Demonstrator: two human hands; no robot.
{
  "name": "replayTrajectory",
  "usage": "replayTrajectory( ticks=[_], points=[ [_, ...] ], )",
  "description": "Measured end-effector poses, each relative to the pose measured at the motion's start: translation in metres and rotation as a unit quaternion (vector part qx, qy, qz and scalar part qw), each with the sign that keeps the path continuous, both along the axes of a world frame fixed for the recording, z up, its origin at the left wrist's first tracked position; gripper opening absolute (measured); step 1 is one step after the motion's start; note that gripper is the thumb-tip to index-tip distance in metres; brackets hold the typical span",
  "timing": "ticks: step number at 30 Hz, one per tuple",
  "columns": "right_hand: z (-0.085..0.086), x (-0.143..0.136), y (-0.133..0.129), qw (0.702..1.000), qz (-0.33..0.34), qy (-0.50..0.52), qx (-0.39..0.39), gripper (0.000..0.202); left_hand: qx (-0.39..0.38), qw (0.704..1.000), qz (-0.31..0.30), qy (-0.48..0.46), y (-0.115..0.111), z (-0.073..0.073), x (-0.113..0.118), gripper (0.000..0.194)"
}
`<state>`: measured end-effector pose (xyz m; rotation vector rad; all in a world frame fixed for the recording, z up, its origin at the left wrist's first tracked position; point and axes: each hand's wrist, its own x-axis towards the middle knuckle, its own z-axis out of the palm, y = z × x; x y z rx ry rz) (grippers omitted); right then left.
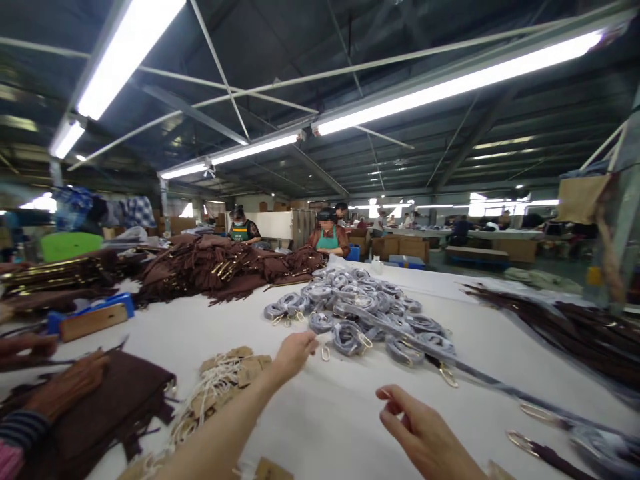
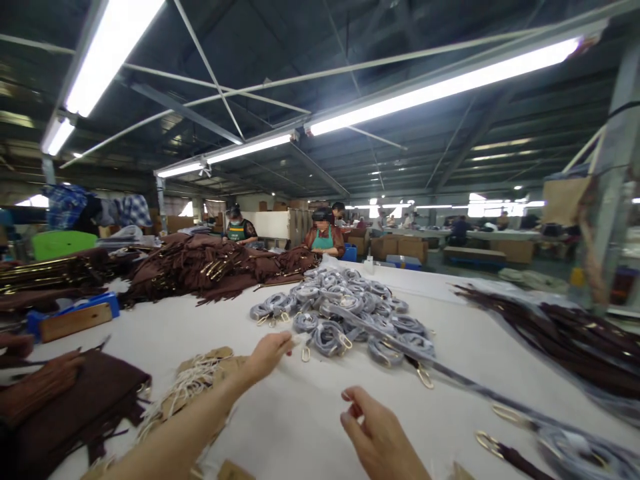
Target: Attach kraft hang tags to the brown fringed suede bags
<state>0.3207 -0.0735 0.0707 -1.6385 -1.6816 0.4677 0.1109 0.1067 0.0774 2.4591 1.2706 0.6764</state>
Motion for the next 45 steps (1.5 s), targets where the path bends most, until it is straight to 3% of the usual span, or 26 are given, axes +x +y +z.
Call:
replayTrajectory(
  ticks=[5, 9, 11, 14, 17, 19, 24, 31, 34, 37, 40, 42, 45],
  points=[
    [-0.001, -0.034, 0.003, 0.984, 0.015, 0.176, 0.018, 0.044, -0.019, 0.983, -0.027, -0.179, -0.073, 0.020, -0.013, 0.044],
    [0.001, -0.046, 0.001, 0.955, -0.045, 0.289, 0.056, 0.060, -0.105, 0.932, -0.073, -0.339, -0.119, 0.021, -0.008, 0.046],
    [0.003, -0.049, -0.001, 0.952, -0.035, 0.301, 0.053, 0.064, -0.158, 0.895, -0.090, -0.408, -0.132, 0.021, -0.002, 0.047],
    [0.002, -0.058, -0.003, 0.958, 0.039, 0.281, 0.029, 0.056, -0.211, 0.846, -0.083, -0.483, -0.142, 0.019, 0.012, 0.048],
    [-0.009, -0.069, -0.001, 0.965, 0.107, 0.236, 0.035, 0.043, -0.256, 0.781, -0.064, -0.567, -0.144, 0.016, 0.024, 0.048],
    [-0.019, -0.075, 0.002, 0.964, 0.104, 0.239, 0.058, 0.044, -0.261, 0.757, -0.045, -0.597, -0.144, 0.014, 0.029, 0.048],
    [-0.033, -0.078, 0.006, 0.957, 0.104, 0.260, 0.079, 0.035, -0.163, 0.810, -0.026, -0.562, -0.143, 0.010, 0.027, 0.044],
    [-0.026, -0.079, 0.003, 0.959, 0.070, 0.256, 0.099, 0.043, -0.202, 0.814, -0.065, -0.540, -0.144, -0.009, 0.023, 0.044],
    [-0.028, -0.075, 0.004, 0.973, 0.065, 0.196, 0.107, 0.042, -0.248, 0.811, -0.103, -0.520, -0.141, -0.002, 0.013, 0.030],
    [-0.028, -0.072, 0.003, 0.983, 0.093, 0.106, 0.116, 0.037, -0.277, 0.778, -0.107, -0.554, -0.139, 0.017, 0.002, 0.055],
    [-0.024, -0.074, -0.001, 0.982, 0.121, 0.060, 0.129, 0.033, -0.268, 0.785, -0.099, -0.550, -0.143, 0.032, -0.001, 0.066],
    [-0.022, -0.077, -0.004, 0.980, 0.132, 0.058, 0.141, 0.031, -0.286, 0.790, -0.091, -0.534, -0.148, 0.034, 0.004, 0.065],
    [-0.022, -0.081, -0.007, 0.976, 0.104, 0.096, 0.165, 0.031, -0.307, 0.776, -0.073, -0.546, -0.156, 0.024, 0.016, 0.065]
  ],
)
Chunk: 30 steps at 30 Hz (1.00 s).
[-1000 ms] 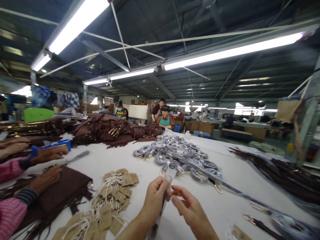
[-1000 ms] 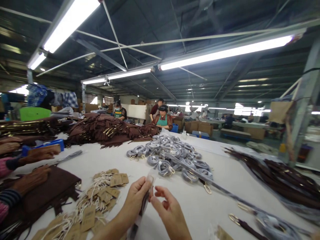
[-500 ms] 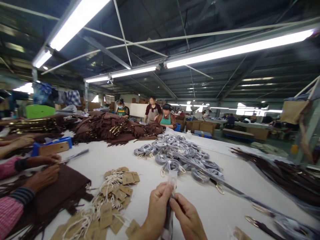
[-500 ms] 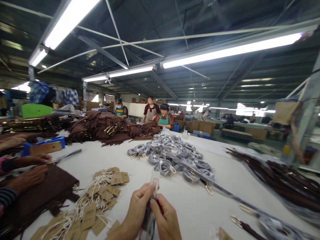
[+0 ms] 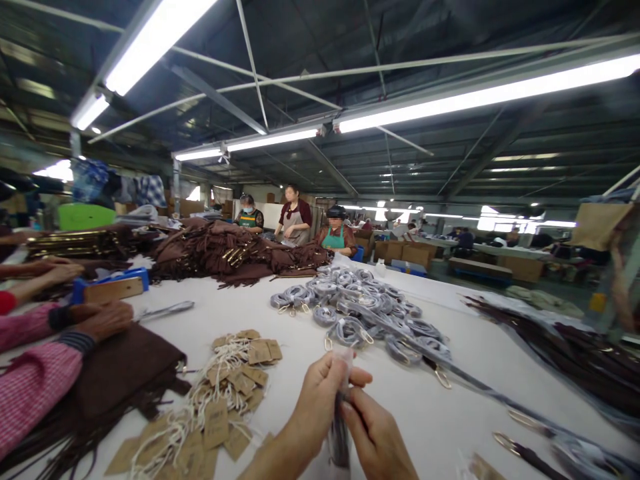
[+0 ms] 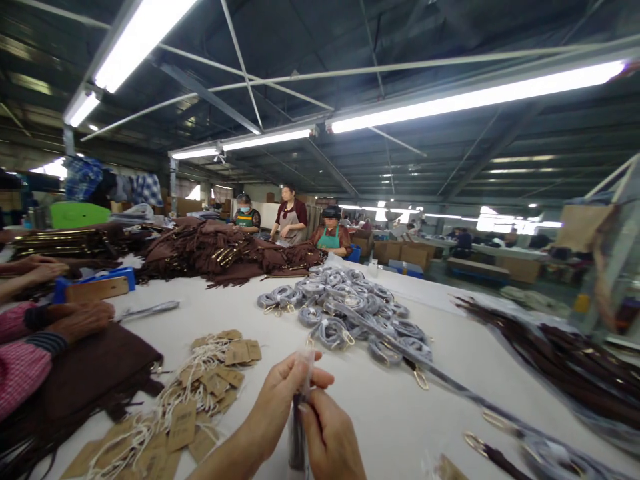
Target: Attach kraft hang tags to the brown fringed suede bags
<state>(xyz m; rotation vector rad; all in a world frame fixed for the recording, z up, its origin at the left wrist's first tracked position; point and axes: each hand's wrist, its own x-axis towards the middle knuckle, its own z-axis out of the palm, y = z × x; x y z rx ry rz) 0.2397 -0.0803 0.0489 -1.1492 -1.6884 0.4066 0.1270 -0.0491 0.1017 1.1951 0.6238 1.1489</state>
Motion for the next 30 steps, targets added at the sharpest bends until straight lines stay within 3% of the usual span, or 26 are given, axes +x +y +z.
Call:
replayTrajectory(
  ticks=[5, 8, 13, 18, 22, 26, 30],
  points=[
    [-0.006, 0.001, 0.004, 0.998, -0.034, 0.062, 0.003, 0.039, -0.001, 0.999, -0.013, -0.033, -0.003, -0.024, 0.010, 0.063],
    [-0.011, 0.001, 0.008, 0.995, -0.013, 0.087, -0.039, 0.043, 0.013, 1.000, -0.003, -0.002, 0.000, -0.028, 0.008, 0.063],
    [-0.010, -0.008, 0.006, 0.978, 0.060, 0.170, -0.108, 0.042, 0.017, 0.998, 0.048, 0.034, 0.003, -0.021, 0.003, 0.063],
    [0.011, -0.013, -0.007, 0.980, 0.026, 0.175, -0.089, 0.032, 0.035, 0.999, 0.007, 0.022, 0.000, -0.011, -0.004, 0.040],
    [0.021, -0.011, -0.009, 0.994, -0.022, 0.091, -0.052, 0.027, 0.056, 0.998, -0.005, -0.019, 0.003, -0.003, -0.009, 0.062],
    [0.015, -0.013, -0.009, 0.998, -0.048, 0.036, -0.015, 0.026, 0.080, 0.997, -0.008, 0.001, -0.001, 0.004, -0.015, 0.039],
    [0.003, -0.014, -0.005, 0.998, -0.050, 0.041, 0.014, 0.030, 0.079, 0.996, 0.038, 0.024, -0.004, 0.001, -0.009, 0.045]
  ],
)
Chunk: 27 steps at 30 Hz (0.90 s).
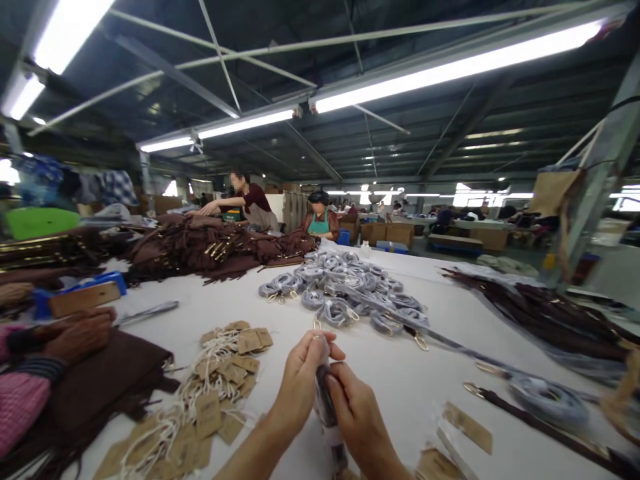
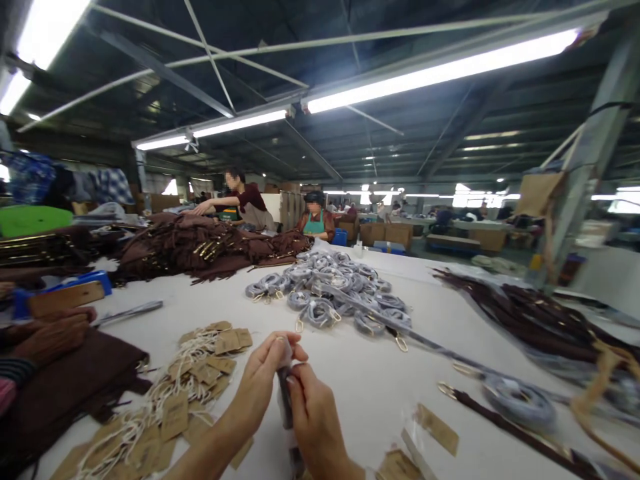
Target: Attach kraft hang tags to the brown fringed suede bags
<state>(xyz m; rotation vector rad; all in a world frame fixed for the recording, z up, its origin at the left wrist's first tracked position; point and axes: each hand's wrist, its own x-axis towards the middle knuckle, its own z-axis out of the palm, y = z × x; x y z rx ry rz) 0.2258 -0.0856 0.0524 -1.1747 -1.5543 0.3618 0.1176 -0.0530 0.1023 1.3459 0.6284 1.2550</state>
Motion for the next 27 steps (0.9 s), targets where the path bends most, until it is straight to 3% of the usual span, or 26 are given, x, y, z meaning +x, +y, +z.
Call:
replayTrajectory(
  ticks=[7, 11, 16, 21, 24, 27],
  points=[
    [-0.013, 0.005, 0.004, 0.998, 0.018, 0.046, -0.032, 0.041, -0.051, 0.999, -0.020, 0.006, -0.001, -0.018, 0.018, 0.068],
    [-0.013, 0.008, 0.008, 0.995, 0.048, 0.073, -0.042, 0.042, -0.037, 0.999, -0.033, 0.003, 0.002, -0.025, 0.016, 0.065],
    [0.012, 0.027, 0.004, 0.996, 0.067, -0.004, -0.061, 0.038, -0.002, 1.000, -0.019, 0.003, 0.008, -0.028, 0.014, 0.056],
    [0.047, 0.046, -0.012, 0.998, -0.044, -0.028, 0.020, 0.031, 0.011, 0.995, -0.084, 0.044, 0.001, -0.023, 0.016, 0.055],
    [0.062, 0.048, -0.020, 0.997, 0.000, -0.063, 0.035, 0.026, 0.030, 0.987, -0.136, 0.085, -0.008, -0.018, 0.015, 0.050],
    [0.073, 0.048, -0.026, 0.997, 0.039, -0.072, 0.002, 0.028, 0.044, 0.979, -0.165, 0.113, -0.013, -0.010, 0.009, 0.044]
  ],
)
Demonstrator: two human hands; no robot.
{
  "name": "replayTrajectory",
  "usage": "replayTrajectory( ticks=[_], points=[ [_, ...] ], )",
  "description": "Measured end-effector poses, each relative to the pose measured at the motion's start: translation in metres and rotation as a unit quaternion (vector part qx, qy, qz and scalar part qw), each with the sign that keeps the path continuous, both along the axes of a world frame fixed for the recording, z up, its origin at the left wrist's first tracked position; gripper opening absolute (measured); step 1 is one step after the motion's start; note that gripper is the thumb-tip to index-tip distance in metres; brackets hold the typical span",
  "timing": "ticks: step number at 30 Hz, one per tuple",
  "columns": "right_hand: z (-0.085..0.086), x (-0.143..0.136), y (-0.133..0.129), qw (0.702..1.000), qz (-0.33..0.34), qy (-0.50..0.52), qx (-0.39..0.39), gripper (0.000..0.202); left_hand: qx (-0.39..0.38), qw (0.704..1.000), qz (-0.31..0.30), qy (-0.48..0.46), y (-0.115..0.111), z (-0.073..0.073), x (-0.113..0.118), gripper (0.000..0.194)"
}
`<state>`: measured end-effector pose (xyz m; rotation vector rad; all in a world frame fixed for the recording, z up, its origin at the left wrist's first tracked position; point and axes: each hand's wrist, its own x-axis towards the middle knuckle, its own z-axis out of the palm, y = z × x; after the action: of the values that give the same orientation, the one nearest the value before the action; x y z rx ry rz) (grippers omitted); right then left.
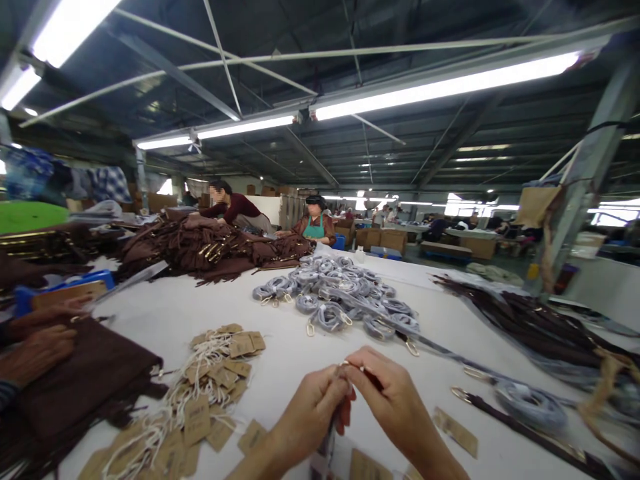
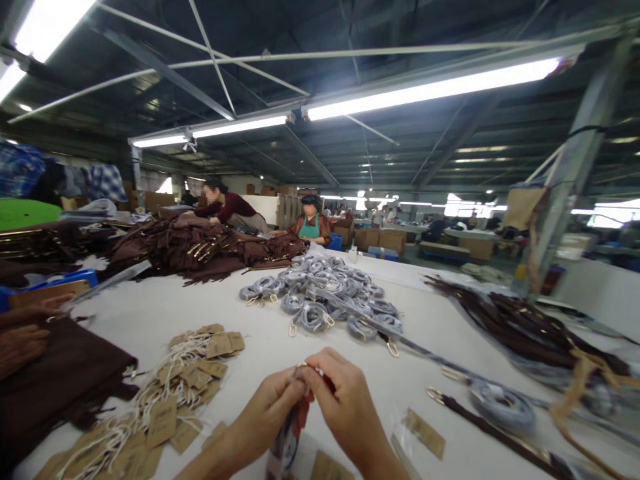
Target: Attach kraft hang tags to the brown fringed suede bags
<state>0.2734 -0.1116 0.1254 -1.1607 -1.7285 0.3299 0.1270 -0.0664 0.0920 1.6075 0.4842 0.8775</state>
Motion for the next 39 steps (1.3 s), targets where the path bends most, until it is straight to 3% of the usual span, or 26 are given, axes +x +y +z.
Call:
replayTrajectory(
  ticks=[5, 9, 13, 18, 24, 27, 29, 32, 33, 36, 39],
  points=[
    [0.008, 0.000, -0.006, 0.978, 0.049, 0.152, -0.132, 0.030, -0.005, 0.996, -0.083, 0.018, 0.000, 0.010, -0.010, 0.031],
    [0.004, -0.005, -0.003, 0.960, 0.029, 0.228, -0.161, 0.030, -0.016, 0.994, -0.098, 0.039, 0.005, 0.005, -0.013, 0.033],
    [0.000, -0.005, 0.001, 0.959, 0.009, 0.227, -0.168, 0.033, 0.013, 0.994, -0.077, 0.078, 0.011, 0.000, -0.016, 0.033],
    [0.007, 0.006, -0.004, 0.950, 0.054, 0.183, -0.245, 0.028, 0.027, 0.988, -0.093, 0.117, 0.014, -0.003, -0.014, 0.024],
    [0.005, 0.014, 0.000, 0.936, -0.009, 0.276, -0.220, 0.027, 0.022, 0.985, -0.117, 0.128, 0.016, -0.010, -0.013, 0.036],
    [0.005, 0.017, 0.002, 0.917, -0.013, 0.338, -0.213, 0.029, 0.039, 0.981, -0.140, 0.129, 0.016, -0.003, -0.017, 0.028],
    [0.008, 0.015, 0.000, 0.927, -0.009, 0.314, -0.207, 0.029, 0.020, 0.984, -0.136, 0.111, 0.013, 0.006, -0.018, 0.026],
    [0.015, 0.010, -0.006, 0.954, 0.012, 0.226, -0.197, 0.030, -0.027, 0.994, -0.104, 0.011, 0.002, 0.017, -0.011, 0.058],
    [0.016, 0.008, -0.008, 0.960, 0.022, 0.203, -0.192, 0.031, -0.027, 0.996, -0.084, -0.017, -0.001, 0.018, -0.007, 0.061],
    [0.016, 0.009, -0.009, 0.966, 0.011, 0.194, -0.172, 0.033, 0.004, 1.000, -0.017, 0.002, -0.006, 0.011, 0.006, 0.035],
    [0.010, 0.017, -0.006, 0.960, -0.044, 0.226, -0.157, 0.034, -0.020, 0.997, -0.037, 0.062, -0.001, -0.002, 0.007, 0.031]
  ],
)
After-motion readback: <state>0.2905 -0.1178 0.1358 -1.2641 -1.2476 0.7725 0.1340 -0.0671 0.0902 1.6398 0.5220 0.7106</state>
